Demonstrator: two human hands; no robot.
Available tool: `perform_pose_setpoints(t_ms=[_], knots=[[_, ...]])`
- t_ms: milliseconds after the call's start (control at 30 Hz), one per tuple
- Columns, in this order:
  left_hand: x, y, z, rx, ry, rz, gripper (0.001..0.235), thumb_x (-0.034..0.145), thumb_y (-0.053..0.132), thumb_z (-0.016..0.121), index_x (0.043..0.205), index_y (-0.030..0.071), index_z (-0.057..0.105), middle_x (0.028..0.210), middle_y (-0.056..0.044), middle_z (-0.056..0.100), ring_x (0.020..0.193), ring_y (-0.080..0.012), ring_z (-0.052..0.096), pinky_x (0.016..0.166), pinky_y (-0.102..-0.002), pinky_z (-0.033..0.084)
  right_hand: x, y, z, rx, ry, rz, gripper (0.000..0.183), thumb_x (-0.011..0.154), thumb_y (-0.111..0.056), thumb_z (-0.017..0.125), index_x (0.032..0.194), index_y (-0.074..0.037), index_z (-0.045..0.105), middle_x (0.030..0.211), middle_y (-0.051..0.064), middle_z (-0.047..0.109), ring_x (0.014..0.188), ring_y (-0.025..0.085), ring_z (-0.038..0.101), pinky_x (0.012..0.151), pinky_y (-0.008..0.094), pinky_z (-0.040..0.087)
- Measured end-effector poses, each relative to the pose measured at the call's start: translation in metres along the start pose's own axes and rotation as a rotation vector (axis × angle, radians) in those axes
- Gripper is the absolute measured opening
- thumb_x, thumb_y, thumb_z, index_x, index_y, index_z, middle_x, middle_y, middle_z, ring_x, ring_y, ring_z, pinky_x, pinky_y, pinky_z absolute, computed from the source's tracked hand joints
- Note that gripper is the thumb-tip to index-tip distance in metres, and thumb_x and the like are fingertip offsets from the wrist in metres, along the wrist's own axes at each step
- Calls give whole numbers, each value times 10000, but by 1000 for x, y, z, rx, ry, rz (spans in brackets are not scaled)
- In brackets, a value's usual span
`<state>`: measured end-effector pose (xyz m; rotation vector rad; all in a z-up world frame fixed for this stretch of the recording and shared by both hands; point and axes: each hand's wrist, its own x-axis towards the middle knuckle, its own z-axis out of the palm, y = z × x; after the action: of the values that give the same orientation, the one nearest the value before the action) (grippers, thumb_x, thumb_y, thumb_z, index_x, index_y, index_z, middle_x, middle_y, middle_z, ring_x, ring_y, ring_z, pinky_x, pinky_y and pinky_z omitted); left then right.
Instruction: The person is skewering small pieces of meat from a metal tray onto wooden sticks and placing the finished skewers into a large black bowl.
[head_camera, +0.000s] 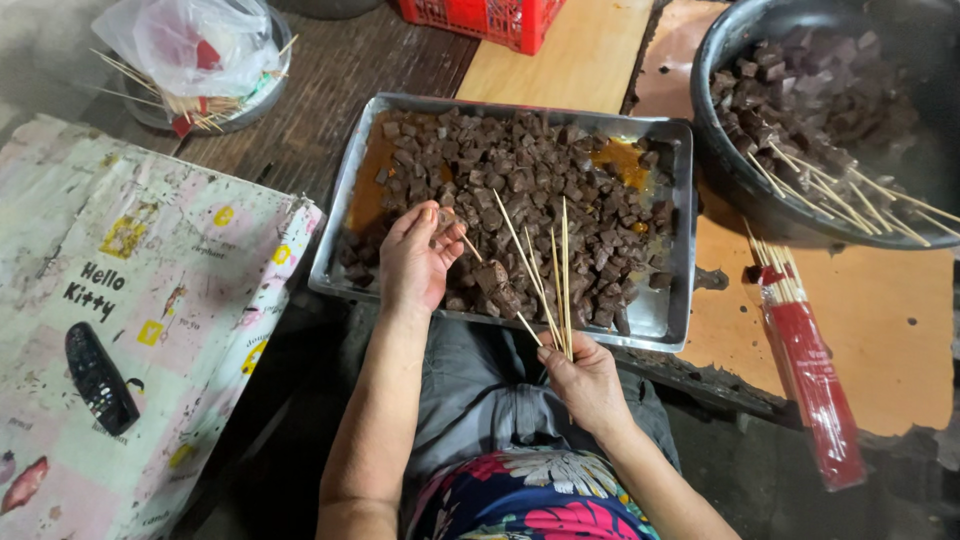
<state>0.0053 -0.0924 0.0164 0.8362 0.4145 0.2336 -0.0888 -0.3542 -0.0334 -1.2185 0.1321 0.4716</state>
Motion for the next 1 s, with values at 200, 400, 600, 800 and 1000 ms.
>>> perform_pose_setpoints(t_ms=[200, 400, 600, 800, 1000], knots=[[-10, 0, 11, -59, 17, 32, 197, 1028, 180, 625, 1173, 47, 638, 1051, -110, 710, 894, -250, 715, 729, -353, 591, 2, 4, -2, -21, 32, 9, 123, 940, -13, 671, 1031, -43, 749, 673, -49, 609, 484, 26, 416, 425, 210, 320], [-13, -2, 15, -105, 16, -6, 252, 1012, 216, 646, 1198, 48, 616, 1073, -106, 711, 916, -267, 721, 742, -375, 582, 1, 6, -6, -70, 36, -5, 119, 956, -29, 670, 1032, -47, 760, 692, -50, 629, 509, 21, 447, 452, 202, 347], [-23, 4, 29, -46, 24, 14, 337, 983, 235, 672, 1232, 14, 622, 1077, -138, 716, 917, -283, 730, 762, -399, 606, -2, 7, -6, 37, 28, 12, 124, 929, -10, 686, 1014, -65, 756, 662, -59, 606, 476, 18, 406, 422, 201, 312], [-26, 1, 33, -6, 24, 24, 300, 990, 211, 670, 1203, 3, 634, 1079, -136, 720, 880, -268, 729, 740, -376, 599, -1, 12, -8, 17, 36, -8, 128, 942, -2, 683, 1032, -53, 758, 695, -57, 627, 510, 14, 427, 451, 196, 332], [-30, -11, 31, 70, 20, -21, 264, 984, 166, 657, 1189, -1, 655, 1046, -120, 722, 842, -252, 736, 697, -336, 591, 3, 14, -3, -103, 56, 12, 128, 927, -29, 691, 1036, -68, 745, 680, -58, 604, 505, 18, 456, 443, 202, 363]])
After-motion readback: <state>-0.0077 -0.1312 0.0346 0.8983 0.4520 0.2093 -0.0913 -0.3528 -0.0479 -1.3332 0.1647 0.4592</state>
